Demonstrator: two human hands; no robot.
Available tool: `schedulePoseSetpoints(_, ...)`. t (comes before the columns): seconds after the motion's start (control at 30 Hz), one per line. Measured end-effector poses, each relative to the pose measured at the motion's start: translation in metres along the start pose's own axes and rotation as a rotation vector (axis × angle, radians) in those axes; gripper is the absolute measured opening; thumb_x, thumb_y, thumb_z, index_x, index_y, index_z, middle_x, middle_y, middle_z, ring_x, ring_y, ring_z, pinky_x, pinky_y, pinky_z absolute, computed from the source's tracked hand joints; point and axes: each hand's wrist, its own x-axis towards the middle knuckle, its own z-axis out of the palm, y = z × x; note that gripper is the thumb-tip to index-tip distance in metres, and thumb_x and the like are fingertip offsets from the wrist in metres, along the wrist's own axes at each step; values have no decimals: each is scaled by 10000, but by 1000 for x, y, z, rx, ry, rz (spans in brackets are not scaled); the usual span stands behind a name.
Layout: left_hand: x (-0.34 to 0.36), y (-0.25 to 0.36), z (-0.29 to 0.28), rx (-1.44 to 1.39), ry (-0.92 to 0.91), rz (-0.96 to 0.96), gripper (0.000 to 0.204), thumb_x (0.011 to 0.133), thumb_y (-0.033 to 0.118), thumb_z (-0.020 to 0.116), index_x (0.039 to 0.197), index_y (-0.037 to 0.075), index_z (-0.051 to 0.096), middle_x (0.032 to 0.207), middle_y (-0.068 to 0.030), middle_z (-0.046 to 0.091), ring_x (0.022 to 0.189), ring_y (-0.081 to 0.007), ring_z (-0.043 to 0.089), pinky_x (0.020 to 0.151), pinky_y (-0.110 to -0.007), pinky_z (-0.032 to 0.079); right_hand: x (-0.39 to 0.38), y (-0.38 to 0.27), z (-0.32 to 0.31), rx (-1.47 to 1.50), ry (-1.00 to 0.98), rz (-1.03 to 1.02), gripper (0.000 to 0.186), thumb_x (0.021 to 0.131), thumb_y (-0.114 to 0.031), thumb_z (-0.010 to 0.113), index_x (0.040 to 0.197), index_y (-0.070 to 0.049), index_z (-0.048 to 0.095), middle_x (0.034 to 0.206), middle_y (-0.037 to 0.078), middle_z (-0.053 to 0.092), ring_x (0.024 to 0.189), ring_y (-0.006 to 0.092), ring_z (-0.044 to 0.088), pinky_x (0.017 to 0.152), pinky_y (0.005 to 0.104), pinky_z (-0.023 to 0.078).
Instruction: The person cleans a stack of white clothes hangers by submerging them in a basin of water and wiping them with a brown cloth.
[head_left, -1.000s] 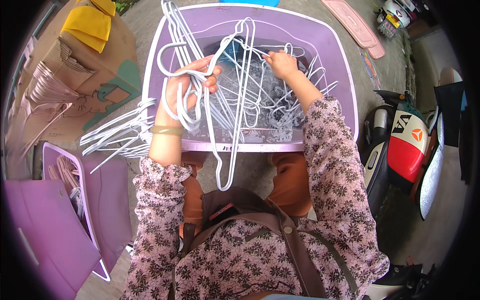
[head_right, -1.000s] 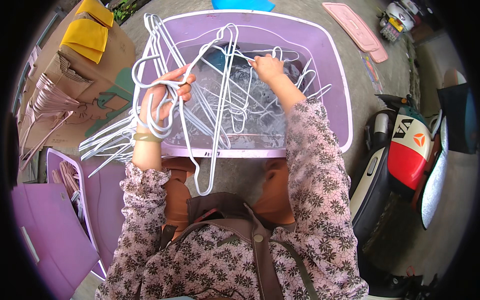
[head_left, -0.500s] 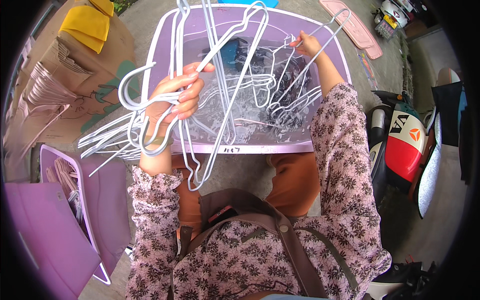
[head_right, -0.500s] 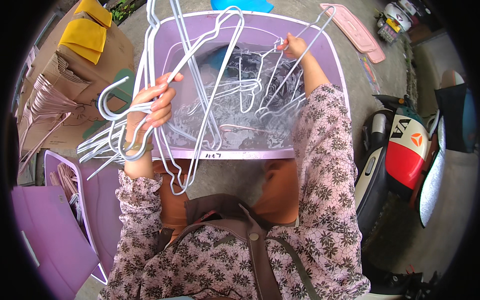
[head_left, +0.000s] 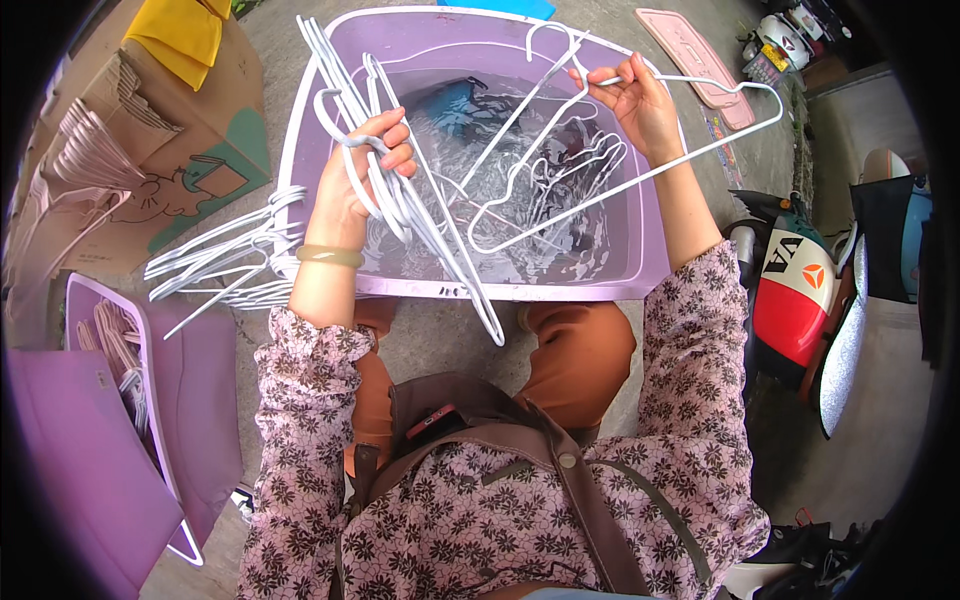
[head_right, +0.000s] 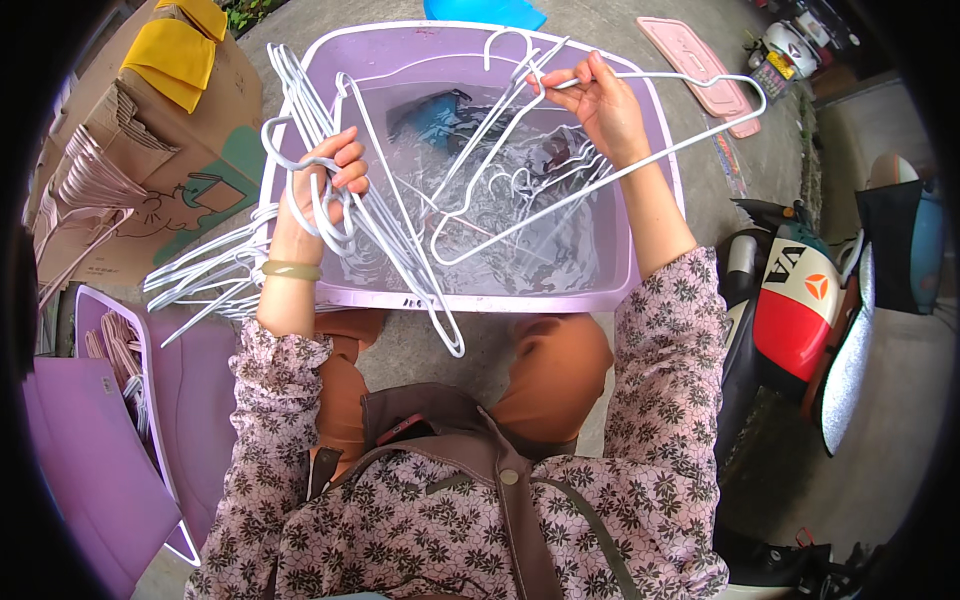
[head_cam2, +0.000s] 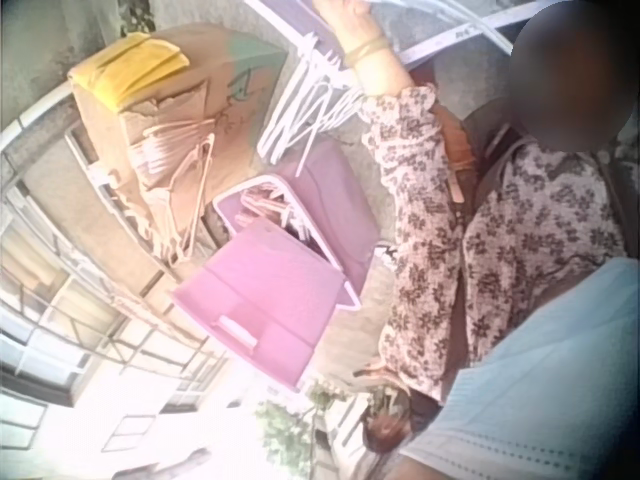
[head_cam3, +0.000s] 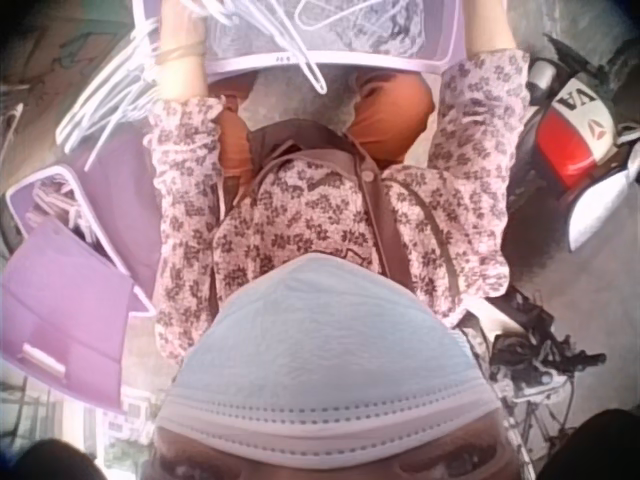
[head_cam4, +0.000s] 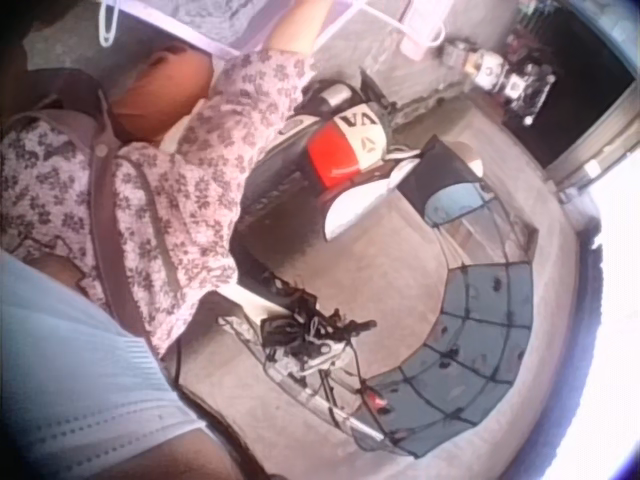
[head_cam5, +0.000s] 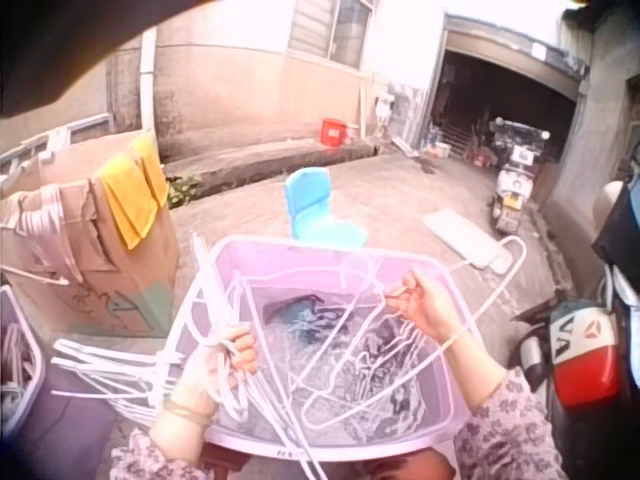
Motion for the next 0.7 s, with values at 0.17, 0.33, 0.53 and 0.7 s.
schedulePoseSetpoints(0.17, 10, -24, 26, 93, 102, 53, 150, 797, 75, 616, 792, 67, 466, 755, -70, 559, 442, -100, 441, 407, -253, 427, -15, -10, 45, -159, -79, -5, 364, 972, -299, 277, 692, -89, 376, 827, 206, 609, 993, 367, 566, 881, 444, 445)
schedulePoseSetpoints(0.33, 13, -41, 41, 217, -12, 83, 315, 743, 1, 606, 1039, 16, 499, 1179, -192, 507, 490, -113, 532, 450, -255, 497, -11, -9, 78, -188, -202, 16, 376, 965, -306, 302, 684, -69, 378, 815, 212, 612, 922, 336, 594, 866, 429, 454)
schedulePoseSetpoints(0.53, 2, -32, 41, 234, -93, -7, 473, 724, -31, 524, 1187, -28, 431, 1091, -224, 539, 504, -107, 518, 456, -243, 485, 26, -39, 78, -178, -146, -124, 428, 941, -400, 325, 650, -93, 384, 690, 96, 553, 637, 208, 539, 690, 302, 413)
schedulePoseSetpoints(0.7, -10, -13, 46, 379, -119, -84, 427, 735, -22, 484, 1156, -73, 434, 856, -112, 552, 482, -72, 432, 448, -194, 388, 34, -98, 35, -193, -71, -341, 459, 957, -375, 279, 584, -114, 341, 532, 60, 433, 497, 186, 433, 650, 302, 408)
